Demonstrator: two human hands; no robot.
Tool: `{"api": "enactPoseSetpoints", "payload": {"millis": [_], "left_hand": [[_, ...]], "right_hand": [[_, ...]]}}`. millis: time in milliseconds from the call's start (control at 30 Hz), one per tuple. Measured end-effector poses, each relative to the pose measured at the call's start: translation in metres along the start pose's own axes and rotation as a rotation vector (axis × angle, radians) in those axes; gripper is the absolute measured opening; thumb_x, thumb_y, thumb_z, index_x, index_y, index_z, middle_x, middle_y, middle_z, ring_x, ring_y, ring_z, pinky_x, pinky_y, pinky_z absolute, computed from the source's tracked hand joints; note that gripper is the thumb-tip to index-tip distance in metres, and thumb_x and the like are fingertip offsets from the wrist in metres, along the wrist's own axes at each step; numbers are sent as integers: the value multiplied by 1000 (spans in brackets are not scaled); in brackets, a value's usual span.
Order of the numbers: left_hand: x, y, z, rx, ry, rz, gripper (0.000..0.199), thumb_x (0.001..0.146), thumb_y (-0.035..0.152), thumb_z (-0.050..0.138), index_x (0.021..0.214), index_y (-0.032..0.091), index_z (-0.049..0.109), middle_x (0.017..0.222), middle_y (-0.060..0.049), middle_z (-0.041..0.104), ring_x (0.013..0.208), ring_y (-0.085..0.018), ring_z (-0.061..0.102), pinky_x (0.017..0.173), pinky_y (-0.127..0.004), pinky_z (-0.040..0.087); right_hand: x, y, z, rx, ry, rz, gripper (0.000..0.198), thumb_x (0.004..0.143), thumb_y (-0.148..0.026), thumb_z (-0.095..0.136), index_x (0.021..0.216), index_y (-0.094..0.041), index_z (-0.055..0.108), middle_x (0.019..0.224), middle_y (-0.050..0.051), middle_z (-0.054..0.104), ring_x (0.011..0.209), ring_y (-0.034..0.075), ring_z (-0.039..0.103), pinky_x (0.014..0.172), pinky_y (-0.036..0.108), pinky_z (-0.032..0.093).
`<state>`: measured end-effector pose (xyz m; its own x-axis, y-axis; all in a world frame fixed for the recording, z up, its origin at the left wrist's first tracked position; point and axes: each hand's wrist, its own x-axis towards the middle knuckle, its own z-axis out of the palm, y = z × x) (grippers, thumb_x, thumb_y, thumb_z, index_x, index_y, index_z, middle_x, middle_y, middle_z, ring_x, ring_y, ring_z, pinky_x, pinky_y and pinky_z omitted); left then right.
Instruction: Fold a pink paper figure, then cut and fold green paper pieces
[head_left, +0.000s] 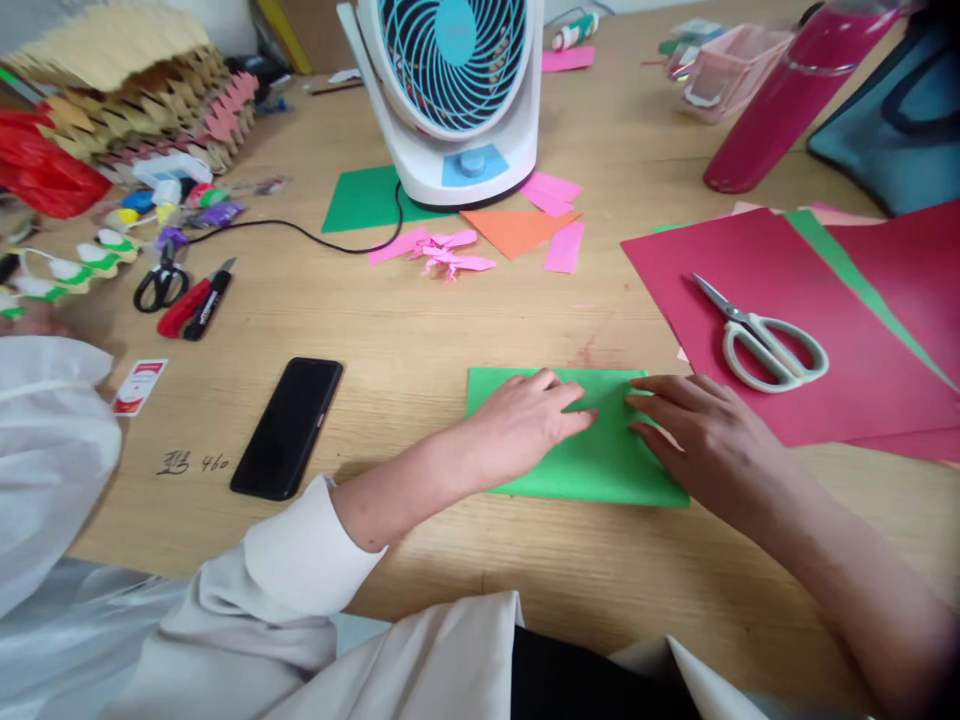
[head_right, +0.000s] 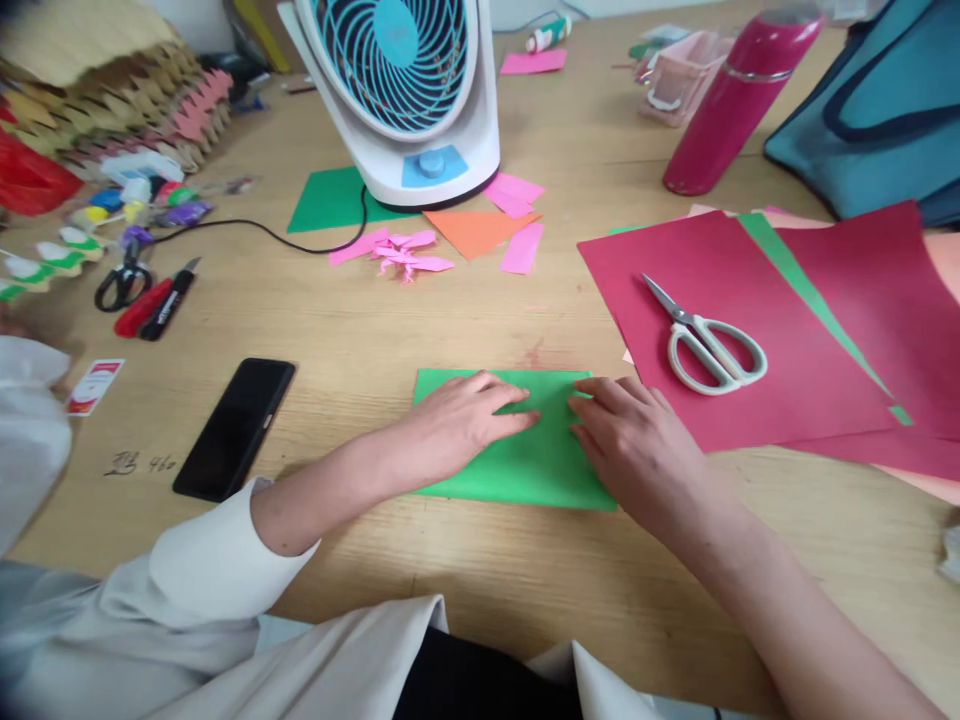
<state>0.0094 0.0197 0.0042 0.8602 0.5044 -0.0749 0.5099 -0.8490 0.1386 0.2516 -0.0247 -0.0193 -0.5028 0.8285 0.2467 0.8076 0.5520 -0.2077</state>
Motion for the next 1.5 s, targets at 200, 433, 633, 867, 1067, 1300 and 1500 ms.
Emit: {"api": "enactPoseSetpoints", "payload": {"millis": [200,433,633,867,1067,1300,1500], "left_hand": [[0,4,-2,21,-7,-13,34,99,16,42,128,23,59,123,-8,61,112,-24,54,91,-37,48],[-5,7,5,33,17,-38,37,100,18,42,134,23,55,137,-11,54,125,-28,53,98,-41,47],[-13,28,12,-21,-51,-140,49,99,35,48,144,15,44,150,-17,45,143,-32,37,110,-47,39],[-28,42,21,-115,-66,-189,99,84,78,37,154,8,24,164,-20,17,152,-36,11,120,-54,17],[-42,46,22,-121,-88,-157,97,86,75,40,156,11,18,164,-16,18,153,-31,10,121,-52,17],[-60,64,31,-80,-76,-198,100,84,77,42,155,9,20,164,-15,16,153,-29,11,121,-49,17],[-76,77,38,-14,-28,-254,100,83,79,40,154,10,25,162,-17,21,152,-28,18,121,-47,22]], "right_hand": [[23,-12,3,301,-28,-28,43,95,-6,39,130,-20,60,111,11,70,100,23,68,82,38,58],[26,-4,15,389,1,-49,43,94,-7,43,131,-23,59,118,11,67,109,24,65,94,42,54],[24,-2,16,386,-24,-78,42,94,-9,46,132,-23,59,123,11,65,113,25,63,97,45,53],[26,-5,15,287,-32,-109,38,95,-16,50,132,-19,59,119,14,63,110,27,62,94,47,53],[25,-6,16,279,-35,-112,36,94,-16,51,129,-18,62,119,14,63,109,28,63,94,48,52],[25,-4,19,291,-30,-116,36,94,-16,51,128,-17,62,119,14,63,109,27,63,96,47,52],[24,-1,20,285,-41,-125,35,95,-18,50,129,-18,61,120,14,63,111,28,62,97,48,51]]}}
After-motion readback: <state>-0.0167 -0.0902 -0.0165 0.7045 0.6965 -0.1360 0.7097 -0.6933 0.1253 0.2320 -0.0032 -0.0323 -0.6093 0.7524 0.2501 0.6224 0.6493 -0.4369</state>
